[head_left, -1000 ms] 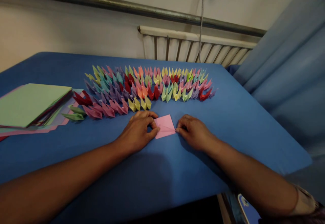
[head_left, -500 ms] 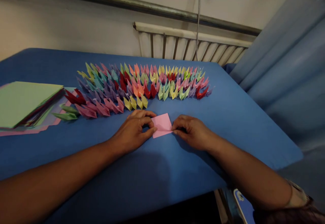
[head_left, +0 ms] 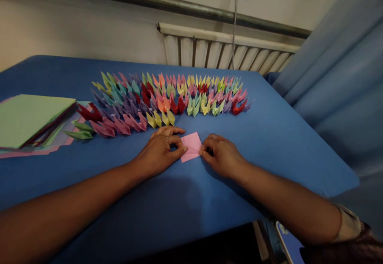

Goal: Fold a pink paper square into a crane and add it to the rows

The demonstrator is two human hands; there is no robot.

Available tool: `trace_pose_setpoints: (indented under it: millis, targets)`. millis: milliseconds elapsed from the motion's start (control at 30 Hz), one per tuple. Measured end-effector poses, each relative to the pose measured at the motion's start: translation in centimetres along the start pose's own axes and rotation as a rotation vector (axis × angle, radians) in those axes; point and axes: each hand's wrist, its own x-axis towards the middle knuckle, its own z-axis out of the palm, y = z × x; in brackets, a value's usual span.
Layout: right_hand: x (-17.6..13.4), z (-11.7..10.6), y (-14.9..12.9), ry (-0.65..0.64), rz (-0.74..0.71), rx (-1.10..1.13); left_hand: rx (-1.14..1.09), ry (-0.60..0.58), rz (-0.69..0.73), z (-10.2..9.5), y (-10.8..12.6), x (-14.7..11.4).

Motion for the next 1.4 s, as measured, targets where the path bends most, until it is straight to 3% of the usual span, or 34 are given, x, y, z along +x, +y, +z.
trace_pose_setpoints:
  millis: [267, 500, 833, 1133, 1400]
  targets:
    - [-0.1, -0.2, -0.2, -0.006, -0.011, -0.043, -0.051, -0.043, -0.015, -0.5, 0.3, 0.1]
    - [-0.1, -0.2, -0.3, -0.029, -0.009, -0.078, 0.053, 0.023, 0.000, 0.3, 0.6, 0.1]
    - [0.1, -3.0, 2.0, -0.175, -0.090, 0.092, 0.099, 0.012, 0.053, 0.3, 0.6, 0.1]
    - [-1.3, -3.4, 0.6, -0.244, -0.295, -0.134, 0.101, -0.011, 0.066, 0.2, 0.8, 0.0]
    - [-2.5, -2.3, -0.3, -0.253, -0.288, -0.421, 0.091, -0.022, 0.075, -0.1, 1.1, -0.1]
